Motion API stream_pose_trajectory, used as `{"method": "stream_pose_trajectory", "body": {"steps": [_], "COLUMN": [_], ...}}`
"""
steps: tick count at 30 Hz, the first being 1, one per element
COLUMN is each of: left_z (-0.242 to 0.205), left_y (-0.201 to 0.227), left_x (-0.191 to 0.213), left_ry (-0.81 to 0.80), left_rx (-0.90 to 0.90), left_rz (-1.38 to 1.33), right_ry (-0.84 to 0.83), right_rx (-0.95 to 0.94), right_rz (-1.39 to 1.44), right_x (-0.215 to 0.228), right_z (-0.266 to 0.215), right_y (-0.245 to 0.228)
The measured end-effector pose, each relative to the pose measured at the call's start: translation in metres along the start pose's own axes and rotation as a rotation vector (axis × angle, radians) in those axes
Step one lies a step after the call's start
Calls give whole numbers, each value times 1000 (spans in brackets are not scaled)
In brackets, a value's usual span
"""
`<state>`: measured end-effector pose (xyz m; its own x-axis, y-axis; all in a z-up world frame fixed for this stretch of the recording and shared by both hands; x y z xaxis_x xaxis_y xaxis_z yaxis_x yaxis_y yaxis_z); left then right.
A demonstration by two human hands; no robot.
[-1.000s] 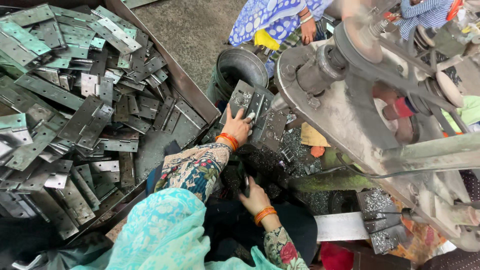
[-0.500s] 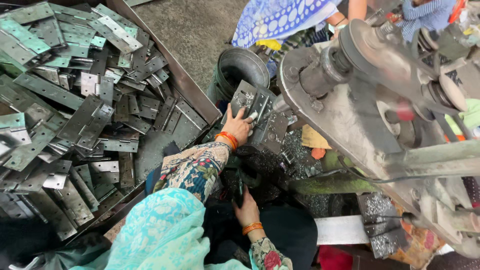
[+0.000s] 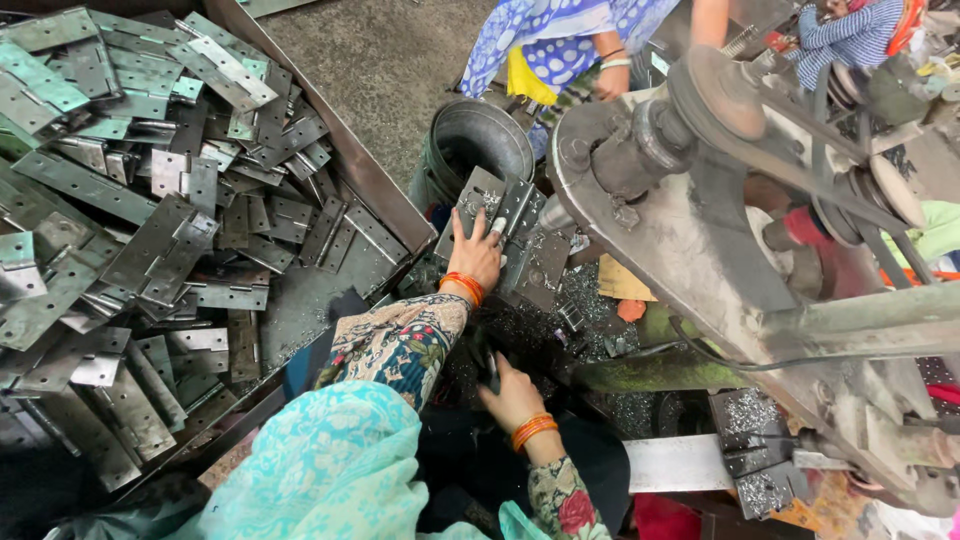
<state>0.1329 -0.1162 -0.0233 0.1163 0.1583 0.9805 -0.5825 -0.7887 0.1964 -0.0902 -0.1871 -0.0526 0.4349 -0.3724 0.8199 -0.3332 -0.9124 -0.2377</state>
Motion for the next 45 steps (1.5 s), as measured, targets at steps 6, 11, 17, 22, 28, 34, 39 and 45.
{"method": "stream_pose_trajectory", "body": {"steps": [6, 11, 17, 22, 28, 34, 39, 45], "left_z": [-1, -33, -68, -103, -119, -109, -121, -158], "left_y": [3, 3, -73, -182, -230, -237, -244, -253], "left_x": [0, 16, 38, -24, -124, -147, -154, -167], "left_ry": [9, 115, 307, 205, 132, 181, 460, 681], "left_rx": [-23, -28, 149, 412, 582, 664, 688, 801], "left_rz": [-25, -52, -423, -440, -172, -83, -490, -719], "right_ry": [285, 234, 111, -46, -94, -120, -112, -111], "right_rx": [107, 73, 99, -29, -86, -96, -80, -72], "right_rz": [230, 200, 103, -36, -88, -57, -49, -32], "right_x": [-80, -110, -42, 22, 36, 35, 36, 34], "right_z": [-10, 3, 1, -14, -21, -17, -16, -18], "right_y": [18, 44, 17, -14, -38, -37, -38, -36]}}
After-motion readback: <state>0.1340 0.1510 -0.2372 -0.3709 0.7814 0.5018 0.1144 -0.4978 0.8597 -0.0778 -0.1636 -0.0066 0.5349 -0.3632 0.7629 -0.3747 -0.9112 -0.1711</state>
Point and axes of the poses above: each hand's wrist, its own z-axis towards the middle knuckle, its own x-axis out of the back of the hand, y = z × x, the point moved 6 cm from there along z, towards the middle knuckle, and after that the axes turned 12 degrees about -y, right-handed, at the moved point
